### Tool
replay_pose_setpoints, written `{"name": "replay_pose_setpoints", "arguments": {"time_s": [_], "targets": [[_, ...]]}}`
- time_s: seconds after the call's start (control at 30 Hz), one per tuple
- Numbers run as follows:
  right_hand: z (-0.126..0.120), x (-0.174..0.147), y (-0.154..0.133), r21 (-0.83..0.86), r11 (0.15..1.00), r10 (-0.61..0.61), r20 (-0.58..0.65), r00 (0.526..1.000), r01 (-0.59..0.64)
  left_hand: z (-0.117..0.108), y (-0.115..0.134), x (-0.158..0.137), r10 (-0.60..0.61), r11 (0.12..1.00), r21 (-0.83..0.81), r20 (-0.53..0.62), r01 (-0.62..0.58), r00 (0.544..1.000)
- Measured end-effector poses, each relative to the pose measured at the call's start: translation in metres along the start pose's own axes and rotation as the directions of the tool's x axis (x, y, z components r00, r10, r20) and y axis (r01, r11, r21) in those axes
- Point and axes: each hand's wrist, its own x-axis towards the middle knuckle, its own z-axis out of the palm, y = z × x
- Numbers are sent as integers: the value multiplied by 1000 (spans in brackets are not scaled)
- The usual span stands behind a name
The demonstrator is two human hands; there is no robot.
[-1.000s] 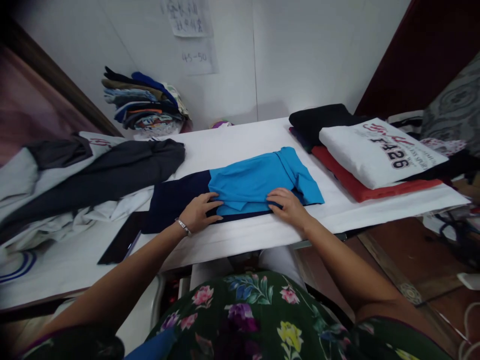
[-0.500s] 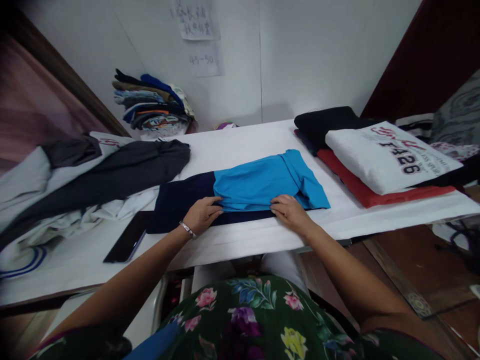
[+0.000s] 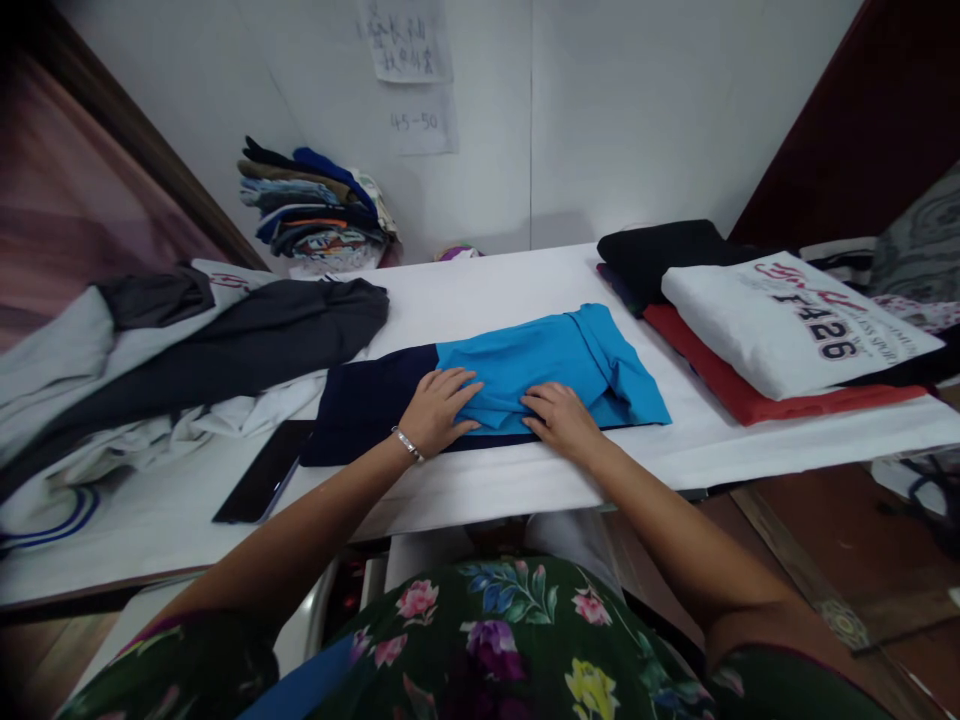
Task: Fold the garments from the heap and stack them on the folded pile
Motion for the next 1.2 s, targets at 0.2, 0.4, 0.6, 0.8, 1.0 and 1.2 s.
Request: {"name": "replay_pose_setpoints", "arguments": {"time_s": [0.2, 0.4, 0.6, 0.8, 1.0, 1.2], "targets": [[3, 12, -2, -1, 999, 53, -31, 998, -53, 8, 0, 24, -27, 996, 82, 58, 23, 998], [7, 5, 2, 22, 1000, 1, -3, 1000, 0, 15, -1, 20, 55, 988, 145, 23, -58, 998], [7, 11, -10, -14, 1000, 14, 33, 999, -13, 18, -7, 13, 64, 991, 113, 42, -69, 997], [11, 36, -24, -50, 999, -15, 28, 999, 17, 14, -2, 28, 37, 993, 115, 16, -39, 999], [12, 38, -25, -49, 998, -40, -23, 999, 38, 20, 1, 30, 28, 993, 114, 40, -32, 999], [24, 32, -24, -61, 996, -56, 93, 994, 62, 11, -11, 34, 50, 997, -74, 256, -32, 965]]}}
